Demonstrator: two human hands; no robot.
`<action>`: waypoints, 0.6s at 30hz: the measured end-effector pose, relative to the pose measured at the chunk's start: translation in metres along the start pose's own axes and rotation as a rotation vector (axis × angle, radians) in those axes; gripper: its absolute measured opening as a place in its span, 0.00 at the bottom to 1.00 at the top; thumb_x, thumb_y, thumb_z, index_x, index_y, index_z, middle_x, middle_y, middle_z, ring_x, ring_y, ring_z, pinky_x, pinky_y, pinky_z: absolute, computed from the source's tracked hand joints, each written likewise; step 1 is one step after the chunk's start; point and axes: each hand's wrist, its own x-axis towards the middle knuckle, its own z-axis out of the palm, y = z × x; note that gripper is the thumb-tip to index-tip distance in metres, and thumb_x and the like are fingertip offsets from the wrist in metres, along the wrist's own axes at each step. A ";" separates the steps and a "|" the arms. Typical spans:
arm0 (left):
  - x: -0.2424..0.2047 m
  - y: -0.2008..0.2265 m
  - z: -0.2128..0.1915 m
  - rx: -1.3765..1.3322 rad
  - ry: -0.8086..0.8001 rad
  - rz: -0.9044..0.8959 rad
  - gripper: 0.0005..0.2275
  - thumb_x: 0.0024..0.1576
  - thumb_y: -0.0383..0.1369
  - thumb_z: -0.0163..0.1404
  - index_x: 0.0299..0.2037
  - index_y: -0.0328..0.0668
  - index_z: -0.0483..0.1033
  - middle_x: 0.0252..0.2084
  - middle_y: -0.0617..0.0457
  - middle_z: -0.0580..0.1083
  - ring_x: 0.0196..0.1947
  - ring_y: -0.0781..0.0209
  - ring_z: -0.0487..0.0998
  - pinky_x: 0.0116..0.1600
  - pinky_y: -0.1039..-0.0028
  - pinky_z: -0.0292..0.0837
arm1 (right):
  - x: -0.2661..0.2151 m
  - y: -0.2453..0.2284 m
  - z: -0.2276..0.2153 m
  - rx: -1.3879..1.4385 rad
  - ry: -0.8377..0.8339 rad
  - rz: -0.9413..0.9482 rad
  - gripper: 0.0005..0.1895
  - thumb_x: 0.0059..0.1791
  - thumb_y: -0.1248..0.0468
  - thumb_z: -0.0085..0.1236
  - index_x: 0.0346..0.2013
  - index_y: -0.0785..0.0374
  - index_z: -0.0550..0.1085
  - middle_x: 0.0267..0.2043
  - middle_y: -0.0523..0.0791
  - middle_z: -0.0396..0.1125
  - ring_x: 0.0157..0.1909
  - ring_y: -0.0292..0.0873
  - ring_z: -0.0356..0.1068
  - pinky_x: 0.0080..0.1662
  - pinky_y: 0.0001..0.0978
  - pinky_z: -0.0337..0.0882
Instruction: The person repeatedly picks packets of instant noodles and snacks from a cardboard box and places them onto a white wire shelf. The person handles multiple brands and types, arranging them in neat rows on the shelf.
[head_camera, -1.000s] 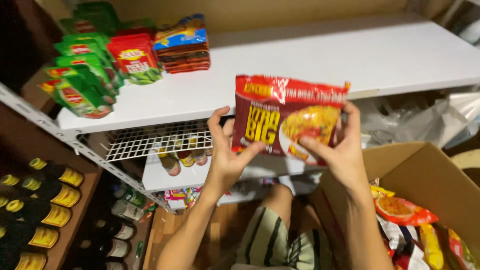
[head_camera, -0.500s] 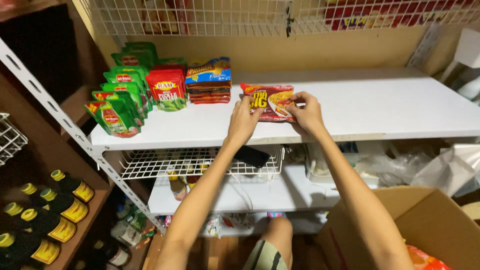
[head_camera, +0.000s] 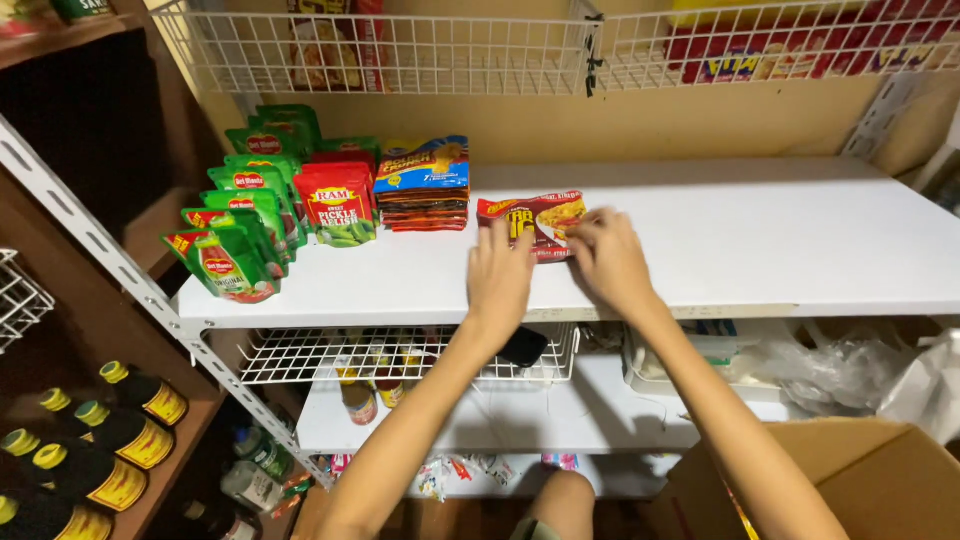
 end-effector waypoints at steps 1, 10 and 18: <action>0.000 -0.001 0.005 0.031 -0.041 0.049 0.14 0.54 0.31 0.55 0.49 0.34 0.75 0.50 0.35 0.70 0.51 0.37 0.72 0.49 0.52 0.72 | -0.001 -0.003 0.000 0.018 -0.107 -0.015 0.11 0.47 0.63 0.63 0.41 0.66 0.82 0.46 0.57 0.71 0.47 0.61 0.70 0.49 0.49 0.70; 0.043 -0.051 0.082 0.156 -0.300 0.056 0.25 0.54 0.23 0.51 0.63 0.26 0.66 0.59 0.34 0.67 0.59 0.39 0.69 0.57 0.60 0.73 | 0.032 0.025 0.065 0.035 -0.453 -0.007 0.24 0.50 0.67 0.52 0.62 0.67 0.70 0.59 0.58 0.64 0.52 0.63 0.69 0.53 0.51 0.69; 0.081 -0.079 0.128 0.278 -0.463 -0.032 0.30 0.57 0.26 0.50 0.70 0.24 0.54 0.69 0.29 0.56 0.69 0.34 0.58 0.63 0.61 0.68 | 0.068 0.042 0.109 -0.028 -0.665 0.094 0.28 0.51 0.66 0.48 0.68 0.63 0.63 0.68 0.56 0.57 0.58 0.63 0.66 0.59 0.50 0.66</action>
